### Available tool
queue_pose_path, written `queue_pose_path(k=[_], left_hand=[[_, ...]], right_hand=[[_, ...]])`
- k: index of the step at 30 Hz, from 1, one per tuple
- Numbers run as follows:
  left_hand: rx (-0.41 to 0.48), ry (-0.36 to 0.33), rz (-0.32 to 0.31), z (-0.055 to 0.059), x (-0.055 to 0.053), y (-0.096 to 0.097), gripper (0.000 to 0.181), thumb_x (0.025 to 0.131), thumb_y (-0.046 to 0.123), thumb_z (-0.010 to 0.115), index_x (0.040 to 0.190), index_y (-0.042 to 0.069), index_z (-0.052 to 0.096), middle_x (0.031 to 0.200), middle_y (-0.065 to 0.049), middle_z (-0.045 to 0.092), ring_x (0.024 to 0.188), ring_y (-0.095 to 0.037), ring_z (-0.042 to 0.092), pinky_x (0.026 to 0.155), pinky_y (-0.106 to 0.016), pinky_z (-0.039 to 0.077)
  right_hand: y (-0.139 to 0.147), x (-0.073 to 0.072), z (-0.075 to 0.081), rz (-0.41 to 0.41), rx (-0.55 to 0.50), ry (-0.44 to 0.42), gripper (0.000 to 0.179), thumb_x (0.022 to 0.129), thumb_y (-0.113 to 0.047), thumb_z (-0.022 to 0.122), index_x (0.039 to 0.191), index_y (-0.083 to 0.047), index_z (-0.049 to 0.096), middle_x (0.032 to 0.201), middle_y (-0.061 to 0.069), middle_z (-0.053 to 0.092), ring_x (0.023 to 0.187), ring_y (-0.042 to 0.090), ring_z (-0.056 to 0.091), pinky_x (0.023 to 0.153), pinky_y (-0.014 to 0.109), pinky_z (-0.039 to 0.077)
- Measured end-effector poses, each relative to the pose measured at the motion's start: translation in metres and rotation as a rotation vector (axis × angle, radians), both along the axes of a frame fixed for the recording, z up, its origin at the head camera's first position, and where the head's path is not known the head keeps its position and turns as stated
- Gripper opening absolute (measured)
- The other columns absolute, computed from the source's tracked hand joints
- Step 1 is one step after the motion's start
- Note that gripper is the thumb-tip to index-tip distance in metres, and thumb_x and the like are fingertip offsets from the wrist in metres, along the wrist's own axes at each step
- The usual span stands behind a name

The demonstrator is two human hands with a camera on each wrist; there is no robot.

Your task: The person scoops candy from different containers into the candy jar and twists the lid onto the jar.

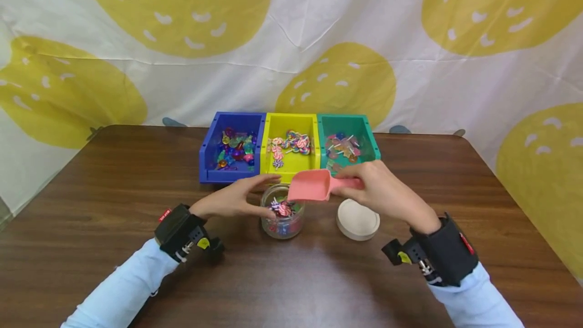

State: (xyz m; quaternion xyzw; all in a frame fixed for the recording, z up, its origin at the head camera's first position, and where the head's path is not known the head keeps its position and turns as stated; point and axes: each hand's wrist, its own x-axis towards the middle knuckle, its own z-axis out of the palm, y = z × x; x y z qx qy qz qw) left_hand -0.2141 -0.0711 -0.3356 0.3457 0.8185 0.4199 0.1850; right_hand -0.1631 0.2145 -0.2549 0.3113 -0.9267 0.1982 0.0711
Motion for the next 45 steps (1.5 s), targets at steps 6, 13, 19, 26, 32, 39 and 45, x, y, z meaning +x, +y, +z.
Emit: queue_pose_path(k=[6, 13, 19, 26, 32, 39, 45], left_hand=[[0.119, 0.109, 0.209, 0.007, -0.007, -0.016, 0.048, 0.085, 0.026, 0.061, 0.125, 0.005, 0.045, 0.122, -0.014, 0.051, 0.106, -0.025, 0.054, 0.085, -0.032, 0.048], [0.21, 0.272, 0.548, 0.02, -0.011, -0.039, 0.034, 0.085, 0.012, 0.06, 0.115, -0.002, 0.051, 0.111, -0.018, 0.057, 0.099, -0.027, 0.056, 0.079, -0.04, 0.049], [0.178, 0.358, 0.794, 0.018, -0.015, -0.052, 0.033, 0.084, 0.006, 0.058, 0.115, -0.003, 0.051, 0.117, -0.022, 0.049, 0.106, -0.034, 0.047, 0.088, -0.042, 0.042], [0.045, 0.257, 0.892, 0.011, -0.024, -0.059, 0.053, 0.086, 0.008, 0.052, 0.133, -0.003, 0.029, 0.133, -0.026, 0.032, 0.124, -0.038, 0.028, 0.104, -0.047, 0.021], [-0.07, 0.128, 0.837, 0.002, -0.036, -0.063, 0.055, 0.09, 0.008, 0.042, 0.137, -0.008, 0.017, 0.134, -0.03, 0.032, 0.123, -0.04, 0.033, 0.102, -0.049, 0.027], [-0.069, 0.082, 0.808, -0.002, -0.039, -0.063, 0.048, 0.092, 0.004, 0.037, 0.135, -0.009, 0.021, 0.131, -0.031, 0.036, 0.119, -0.04, 0.038, 0.1, -0.05, 0.029], [-0.066, 0.068, 0.801, -0.002, -0.039, -0.063, 0.048, 0.093, 0.003, 0.036, 0.136, -0.009, 0.02, 0.132, -0.031, 0.034, 0.12, -0.04, 0.037, 0.1, -0.05, 0.029]], right_hand=[[0.011, -0.005, 0.002, -0.203, -0.051, -0.02, 0.027, 0.079, -0.022, 0.068, 0.094, 0.0, 0.067, 0.066, -0.001, 0.06, 0.057, 0.012, 0.045, 0.049, 0.022, 0.036], [0.026, -0.02, 0.003, -0.388, -0.069, 0.0, 0.039, 0.083, -0.028, 0.063, 0.096, 0.009, 0.063, 0.071, 0.013, 0.062, 0.06, 0.021, 0.048, 0.05, 0.027, 0.034], [0.03, -0.035, 0.001, -0.416, 0.026, -0.023, 0.032, 0.083, -0.024, 0.063, 0.088, 0.008, 0.065, 0.059, 0.005, 0.05, 0.054, 0.02, 0.041, 0.045, 0.027, 0.028], [0.02, -0.055, -0.01, -0.467, 0.144, 0.044, 0.016, 0.082, -0.011, 0.057, 0.077, 0.002, 0.066, 0.058, 0.007, 0.051, 0.051, 0.023, 0.046, 0.039, 0.032, 0.035], [0.009, -0.063, -0.022, -0.433, 0.277, 0.249, 0.026, 0.079, 0.007, 0.048, 0.055, 0.0, 0.053, 0.049, 0.008, 0.045, 0.045, 0.026, 0.049, 0.034, 0.039, 0.039], [0.011, -0.072, -0.008, -0.411, 0.27, 0.03, 0.03, 0.082, -0.002, 0.051, 0.053, -0.004, 0.053, 0.049, 0.004, 0.043, 0.047, 0.02, 0.045, 0.038, 0.033, 0.036], [0.016, -0.083, 0.008, -0.304, 0.263, -0.167, 0.034, 0.076, -0.003, 0.055, 0.046, -0.01, 0.044, 0.046, -0.005, 0.028, 0.045, 0.008, 0.021, 0.044, 0.021, 0.018]])
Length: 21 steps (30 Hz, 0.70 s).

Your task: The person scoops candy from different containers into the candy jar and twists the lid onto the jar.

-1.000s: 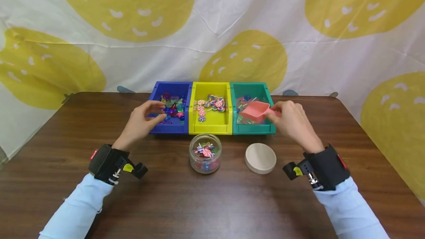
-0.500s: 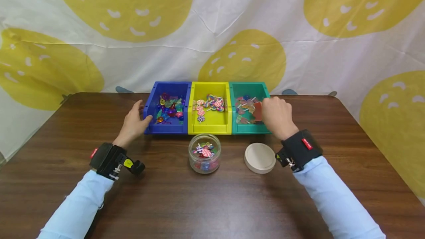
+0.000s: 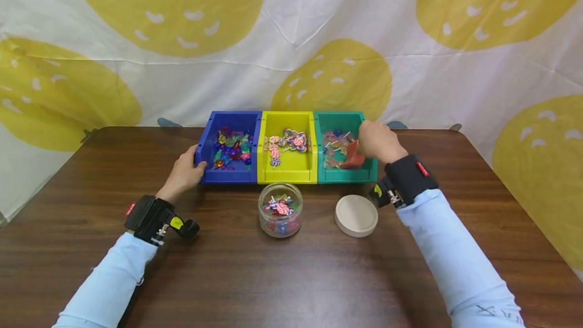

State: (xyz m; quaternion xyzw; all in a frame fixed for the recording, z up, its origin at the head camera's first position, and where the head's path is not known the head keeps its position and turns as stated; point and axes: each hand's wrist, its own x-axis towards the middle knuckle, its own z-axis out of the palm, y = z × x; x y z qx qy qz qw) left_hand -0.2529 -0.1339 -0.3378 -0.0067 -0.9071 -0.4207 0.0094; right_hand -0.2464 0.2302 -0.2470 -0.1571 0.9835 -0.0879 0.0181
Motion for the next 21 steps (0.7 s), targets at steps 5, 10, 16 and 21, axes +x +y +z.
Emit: queue_pose_path(k=[5, 10, 16, 21], left_hand=[[0.011, -0.017, -0.002, -0.001, 0.0, -0.001, 0.048, 0.093, 0.003, 0.035, 0.137, -0.007, 0.018, 0.134, -0.03, 0.033, 0.122, -0.039, 0.035, 0.101, -0.05, 0.027], [0.02, -0.023, -0.005, -0.001, 0.0, -0.002, 0.048, 0.094, 0.004, 0.034, 0.137, -0.007, 0.017, 0.135, -0.029, 0.032, 0.122, -0.039, 0.034, 0.101, -0.05, 0.027], [0.014, -0.017, -0.012, 0.0, -0.001, -0.004, 0.049, 0.093, 0.003, 0.036, 0.137, -0.007, 0.017, 0.134, -0.03, 0.032, 0.122, -0.04, 0.034, 0.101, -0.051, 0.027], [0.003, -0.023, -0.025, -0.002, -0.002, -0.005, 0.051, 0.092, 0.002, 0.04, 0.137, -0.006, 0.018, 0.135, -0.029, 0.031, 0.121, -0.041, 0.034, 0.1, -0.052, 0.027]], right_hand=[[0.001, -0.01, 0.004, 0.03, -0.017, -0.078, 0.036, 0.078, -0.004, 0.056, 0.044, -0.009, 0.045, 0.044, -0.006, 0.03, 0.043, 0.007, 0.02, 0.045, 0.021, 0.019], [-0.002, -0.017, 0.005, -0.012, 0.01, -0.096, 0.037, 0.077, -0.01, 0.057, 0.042, -0.012, 0.043, 0.042, -0.006, 0.035, 0.041, 0.007, 0.03, 0.045, 0.02, 0.025], [-0.003, -0.027, -0.008, -0.126, -0.067, -0.099, 0.033, 0.073, -0.015, 0.061, 0.042, -0.012, 0.048, 0.041, -0.006, 0.04, 0.041, 0.009, 0.036, 0.046, 0.021, 0.03], [0.017, -0.066, -0.048, -0.114, -0.063, -0.028, 0.033, 0.074, -0.023, 0.063, 0.047, -0.009, 0.051, 0.052, 0.004, 0.048, 0.048, 0.018, 0.044, 0.053, 0.032, 0.037]])
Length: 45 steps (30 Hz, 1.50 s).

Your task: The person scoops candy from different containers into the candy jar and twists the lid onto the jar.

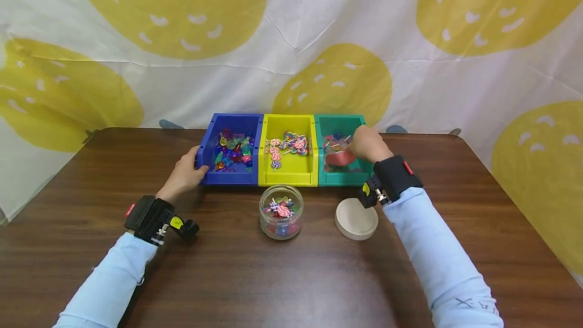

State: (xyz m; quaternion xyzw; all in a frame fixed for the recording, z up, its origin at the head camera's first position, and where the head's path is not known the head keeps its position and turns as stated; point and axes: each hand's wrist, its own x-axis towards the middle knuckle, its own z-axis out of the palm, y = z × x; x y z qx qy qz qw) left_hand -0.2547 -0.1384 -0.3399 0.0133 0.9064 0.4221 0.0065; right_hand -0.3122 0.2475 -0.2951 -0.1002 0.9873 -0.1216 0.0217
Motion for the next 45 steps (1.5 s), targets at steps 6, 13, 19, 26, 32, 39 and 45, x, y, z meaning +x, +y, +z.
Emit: queue_pose_path(k=[6, 13, 19, 26, 32, 39, 45], left_hand=[[-0.01, 0.009, -0.008, -0.001, -0.001, 0.0, 0.052, 0.09, 0.0, 0.041, 0.137, -0.007, 0.019, 0.133, -0.029, 0.032, 0.12, -0.041, 0.035, 0.099, -0.052, 0.029], [-0.004, 0.008, -0.013, 0.002, -0.002, -0.002, 0.053, 0.089, -0.001, 0.041, 0.137, -0.007, 0.019, 0.132, -0.031, 0.034, 0.117, -0.042, 0.038, 0.098, -0.053, 0.03], [-0.013, -0.011, -0.053, -0.002, -0.004, 0.0, 0.053, 0.09, 0.0, 0.041, 0.137, -0.006, 0.018, 0.133, -0.031, 0.033, 0.117, -0.042, 0.038, 0.097, -0.053, 0.031], [-0.025, 0.006, -0.046, 0.0, -0.003, -0.003, 0.052, 0.089, -0.001, 0.042, 0.136, -0.006, 0.022, 0.129, -0.031, 0.037, 0.114, -0.041, 0.042, 0.096, -0.052, 0.033], [-0.034, 0.013, -0.045, 0.003, -0.004, -0.005, 0.052, 0.088, -0.001, 0.043, 0.136, -0.006, 0.023, 0.129, -0.03, 0.038, 0.113, -0.041, 0.042, 0.096, -0.052, 0.033], [-0.028, -0.013, -0.052, 0.003, -0.005, -0.005, 0.052, 0.089, 0.0, 0.043, 0.137, -0.005, 0.021, 0.13, -0.03, 0.037, 0.114, -0.041, 0.041, 0.097, -0.052, 0.032], [-0.019, -0.032, -0.053, 0.004, -0.005, -0.004, 0.052, 0.09, 0.001, 0.042, 0.138, -0.004, 0.02, 0.132, -0.029, 0.035, 0.115, -0.04, 0.04, 0.097, -0.053, 0.032]], right_hand=[[0.013, -0.021, -0.029, -0.003, 0.005, 0.076, 0.036, 0.076, -0.024, 0.059, 0.046, -0.01, 0.044, 0.053, 0.004, 0.039, 0.049, 0.02, 0.04, 0.047, 0.032, 0.033], [-0.027, 0.039, 0.015, -0.132, -0.048, -0.085, 0.034, 0.084, -0.009, 0.043, 0.051, -0.008, 0.037, 0.056, 0.005, 0.039, 0.046, 0.015, 0.04, 0.045, 0.023, 0.036], [0.025, -0.052, -0.086, -0.164, -0.063, 0.046, 0.033, 0.085, -0.024, 0.048, 0.067, 0.002, 0.055, 0.07, 0.014, 0.05, 0.052, 0.022, 0.047, 0.046, 0.032, 0.041], [0.051, -0.107, -0.141, -0.089, 0.05, 0.017, 0.045, 0.089, -0.032, 0.043, 0.086, 0.01, 0.058, 0.085, 0.024, 0.055, 0.063, 0.033, 0.053, 0.049, 0.04, 0.046], [0.033, -0.086, -0.128, -0.016, 0.142, 0.107, 0.04, 0.088, -0.026, 0.041, 0.082, 0.008, 0.06, 0.081, 0.022, 0.056, 0.063, 0.034, 0.055, 0.049, 0.043, 0.046], [-0.028, 0.022, -0.041, -0.101, 0.065, 0.071, 0.03, 0.084, -0.009, 0.047, 0.096, 0.018, 0.043, 0.087, 0.035, 0.055, 0.078, 0.046, 0.056, 0.064, 0.05, 0.049], [-0.032, 0.034, -0.033, -0.101, 0.024, 0.099, 0.028, 0.088, -0.008, 0.038, 0.095, 0.019, 0.043, 0.089, 0.037, 0.054, 0.084, 0.046, 0.055, 0.073, 0.052, 0.046]])
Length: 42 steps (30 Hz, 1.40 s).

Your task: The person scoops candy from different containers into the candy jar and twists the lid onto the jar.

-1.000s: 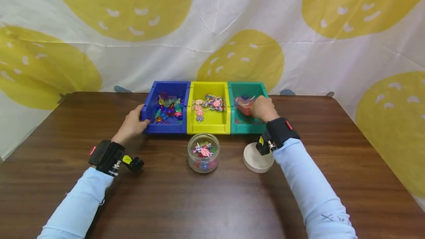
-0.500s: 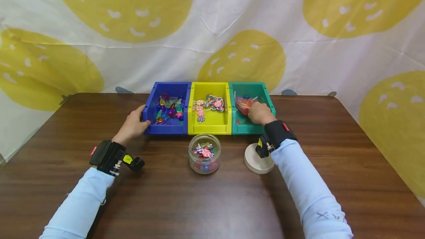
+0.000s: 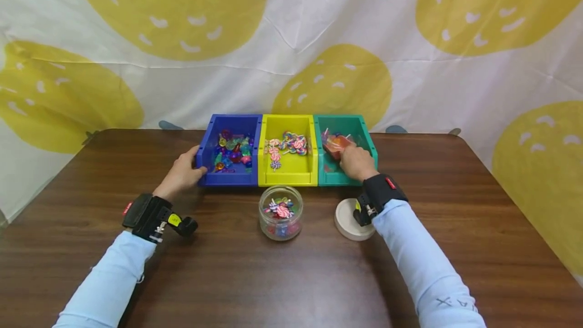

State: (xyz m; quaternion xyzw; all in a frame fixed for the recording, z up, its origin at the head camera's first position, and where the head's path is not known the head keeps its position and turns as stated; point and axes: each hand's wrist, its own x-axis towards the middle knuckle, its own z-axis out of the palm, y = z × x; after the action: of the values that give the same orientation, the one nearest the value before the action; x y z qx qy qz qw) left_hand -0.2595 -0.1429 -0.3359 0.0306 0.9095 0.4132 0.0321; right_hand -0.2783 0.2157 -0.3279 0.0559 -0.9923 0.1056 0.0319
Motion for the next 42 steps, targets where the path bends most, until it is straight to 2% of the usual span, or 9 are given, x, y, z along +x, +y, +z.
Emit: queue_pose_path(k=[6, 10, 14, 17, 19, 25, 29, 36, 42], left_hand=[[-0.006, 0.011, -0.009, 0.0, 0.0, 0.0, 0.054, 0.09, 0.001, 0.042, 0.138, -0.004, 0.018, 0.132, -0.029, 0.034, 0.115, -0.041, 0.04, 0.097, -0.053, 0.032], [-0.009, 0.0, -0.017, 0.0, 0.001, 0.0, 0.054, 0.09, 0.001, 0.042, 0.139, -0.004, 0.017, 0.133, -0.029, 0.033, 0.117, -0.042, 0.039, 0.097, -0.053, 0.032], [-0.003, -0.006, -0.021, 0.0, 0.001, 0.001, 0.054, 0.091, 0.001, 0.041, 0.139, -0.003, 0.016, 0.134, -0.029, 0.033, 0.117, -0.042, 0.039, 0.097, -0.053, 0.031], [-0.001, -0.008, -0.021, -0.001, 0.002, 0.001, 0.054, 0.092, 0.003, 0.041, 0.139, -0.003, 0.016, 0.134, -0.029, 0.032, 0.118, -0.041, 0.038, 0.097, -0.053, 0.031], [-0.005, -0.008, -0.019, -0.001, 0.002, 0.0, 0.054, 0.092, 0.004, 0.041, 0.139, -0.003, 0.016, 0.135, -0.028, 0.032, 0.119, -0.041, 0.038, 0.098, -0.052, 0.031], [-0.028, 0.019, -0.013, -0.001, 0.004, 0.001, 0.057, 0.092, 0.008, 0.044, 0.139, -0.003, 0.015, 0.135, -0.029, 0.031, 0.12, -0.042, 0.036, 0.097, -0.053, 0.031], [-0.018, 0.104, 0.0, 0.004, 0.008, 0.003, 0.061, 0.09, 0.01, 0.048, 0.139, -0.004, 0.014, 0.134, -0.029, 0.032, 0.12, -0.042, 0.036, 0.097, -0.053, 0.032], [0.013, 0.344, 0.017, 0.018, 0.02, 0.017, 0.054, 0.087, 0.01, 0.051, 0.135, -0.002, 0.029, 0.136, -0.023, 0.035, 0.122, -0.037, 0.036, 0.099, -0.05, 0.031], [0.125, 0.475, -0.068, 0.024, 0.029, 0.028, 0.046, 0.085, 0.007, 0.056, 0.128, -0.001, 0.04, 0.137, -0.02, 0.035, 0.125, -0.033, 0.034, 0.099, -0.047, 0.033]], right_hand=[[0.002, 0.0, 0.001, 0.025, -0.06, 0.02, 0.032, 0.092, -0.014, 0.039, 0.094, 0.018, 0.043, 0.086, 0.037, 0.054, 0.083, 0.047, 0.056, 0.069, 0.053, 0.046], [0.015, -0.014, -0.014, 0.055, -0.089, 0.035, 0.034, 0.093, -0.018, 0.037, 0.093, 0.015, 0.044, 0.081, 0.032, 0.054, 0.078, 0.045, 0.057, 0.064, 0.051, 0.046], [0.03, -0.025, -0.031, 0.112, -0.153, 0.127, 0.043, 0.096, -0.028, 0.033, 0.09, 0.013, 0.044, 0.074, 0.027, 0.054, 0.069, 0.041, 0.057, 0.056, 0.046, 0.046], [0.027, -0.013, -0.023, 0.131, -0.209, 0.173, 0.042, 0.096, -0.027, 0.035, 0.089, 0.014, 0.044, 0.072, 0.026, 0.054, 0.067, 0.04, 0.057, 0.054, 0.044, 0.045], [0.02, 0.001, -0.01, 0.12, -0.228, 0.146, 0.036, 0.096, -0.018, 0.035, 0.092, 0.016, 0.043, 0.074, 0.026, 0.053, 0.068, 0.038, 0.056, 0.056, 0.045, 0.044], [0.016, 0.02, 0.003, 0.114, -0.256, 0.14, 0.031, 0.097, -0.013, 0.034, 0.096, 0.017, 0.041, 0.077, 0.026, 0.052, 0.069, 0.036, 0.053, 0.06, 0.043, 0.042], [0.019, 0.028, 0.007, 0.11, -0.295, 0.142, 0.032, 0.097, -0.015, 0.033, 0.099, 0.016, 0.043, 0.083, 0.028, 0.055, 0.073, 0.037, 0.055, 0.063, 0.043, 0.043], [0.027, 0.042, 0.018, 0.14, -0.339, 0.117, 0.035, 0.097, -0.02, 0.036, 0.101, 0.014, 0.043, 0.076, 0.017, 0.048, 0.067, 0.029, 0.047, 0.056, 0.033, 0.037], [0.035, 0.056, 0.031, 0.184, -0.403, 0.043, 0.037, 0.095, -0.027, 0.042, 0.102, 0.009, 0.049, 0.068, 0.008, 0.045, 0.059, 0.017, 0.043, 0.051, 0.025, 0.036]])
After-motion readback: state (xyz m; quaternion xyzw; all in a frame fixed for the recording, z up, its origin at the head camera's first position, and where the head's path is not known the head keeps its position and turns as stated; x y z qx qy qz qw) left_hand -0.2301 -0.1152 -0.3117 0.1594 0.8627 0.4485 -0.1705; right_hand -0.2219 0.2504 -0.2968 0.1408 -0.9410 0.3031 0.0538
